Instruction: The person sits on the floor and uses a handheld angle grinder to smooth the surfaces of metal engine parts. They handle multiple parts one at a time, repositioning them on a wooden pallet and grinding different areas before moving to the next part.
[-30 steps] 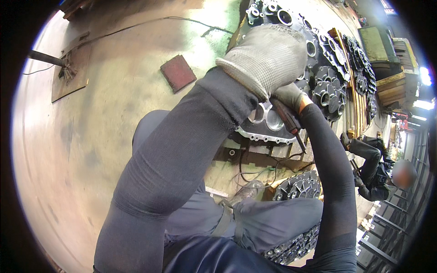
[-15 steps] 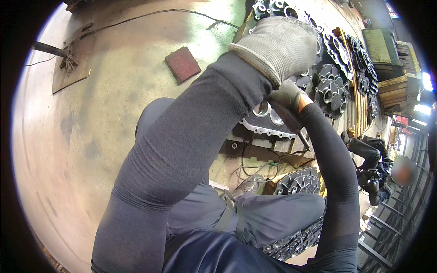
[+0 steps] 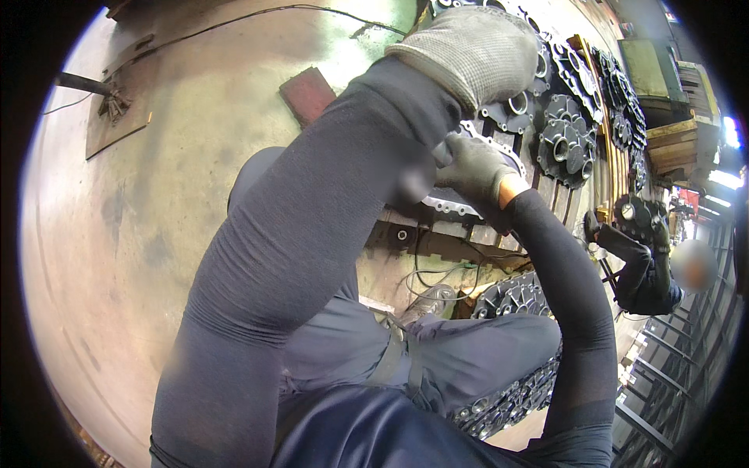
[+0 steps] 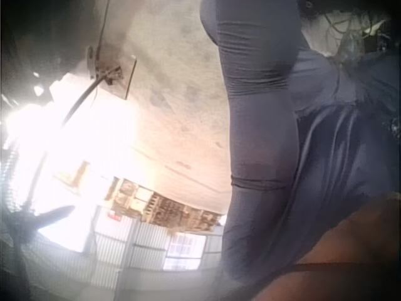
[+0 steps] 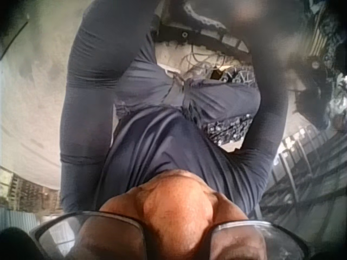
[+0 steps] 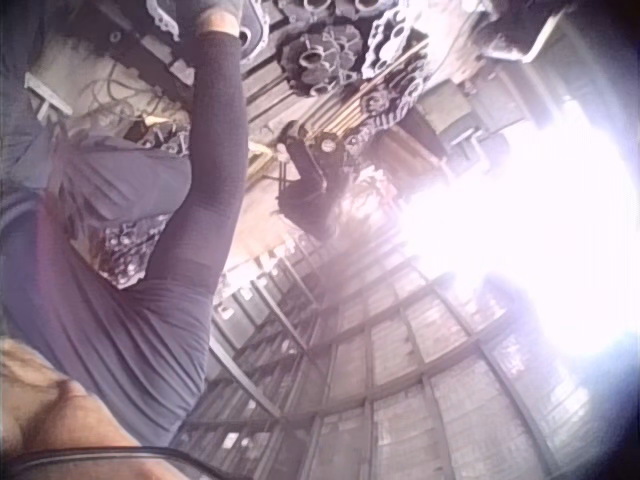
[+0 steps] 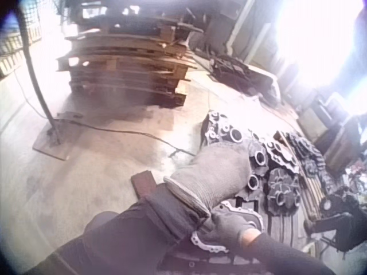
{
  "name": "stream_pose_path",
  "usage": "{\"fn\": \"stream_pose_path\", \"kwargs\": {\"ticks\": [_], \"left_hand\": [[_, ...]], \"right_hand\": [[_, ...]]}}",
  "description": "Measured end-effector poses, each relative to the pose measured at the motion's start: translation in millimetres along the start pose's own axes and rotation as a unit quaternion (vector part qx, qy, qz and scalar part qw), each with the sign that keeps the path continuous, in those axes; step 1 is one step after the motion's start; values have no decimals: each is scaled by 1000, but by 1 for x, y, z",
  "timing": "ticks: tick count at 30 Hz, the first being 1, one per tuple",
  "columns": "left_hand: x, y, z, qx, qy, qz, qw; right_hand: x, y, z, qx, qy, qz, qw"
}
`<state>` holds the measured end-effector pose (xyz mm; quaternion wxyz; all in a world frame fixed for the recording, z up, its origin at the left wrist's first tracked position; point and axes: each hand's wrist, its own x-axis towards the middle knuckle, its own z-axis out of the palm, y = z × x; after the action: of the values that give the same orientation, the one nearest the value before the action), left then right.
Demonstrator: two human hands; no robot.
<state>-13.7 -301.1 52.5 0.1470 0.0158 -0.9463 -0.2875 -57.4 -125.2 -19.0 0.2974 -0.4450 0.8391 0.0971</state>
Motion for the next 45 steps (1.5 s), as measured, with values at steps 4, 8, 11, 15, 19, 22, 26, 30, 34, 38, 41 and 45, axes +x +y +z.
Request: {"fn": "stream_pose_path", "kwargs": {"ticks": [4,8,11,15,19,22,26,30,34,38,41,45], "left_hand": [[2,3,-3,-6,18,7,1000],[0,-2,-8,-17,-2,-25,1000],[-1,3,-10,-39,-29,-39,998],[-4,11,-15,-64,-44,0,997],[4,9,2,2,-32,28,999],[1,-4,5,55,-13,90,994],[17,15,28,23,-26,89,995],[19,25,29,166,-47,193,966],[27,53,43,32,-69,-2,997],[35,67,52,36,-83,6,996],[41,86,67,31,-115,4,993],[46,87,86,112,-135,9,984]], "right_hand": [[-16,0,13,-28,-14,-16,999],[-29,-9,27,-39,8,-45,998],[-44,1,45,-43,10,-51,998],[-74,10,64,-69,28,-46,996],[-89,10,72,-86,25,-52,995],[-93,21,90,-73,71,-96,990],[-118,58,121,-136,149,-101,974],[-129,70,130,-107,113,-89,984],[-141,96,147,-111,148,-99,978],[-147,115,150,-102,151,-99,978],[-158,136,160,-89,152,-71,982],[-162,163,169,-47,136,-50,988]]}}
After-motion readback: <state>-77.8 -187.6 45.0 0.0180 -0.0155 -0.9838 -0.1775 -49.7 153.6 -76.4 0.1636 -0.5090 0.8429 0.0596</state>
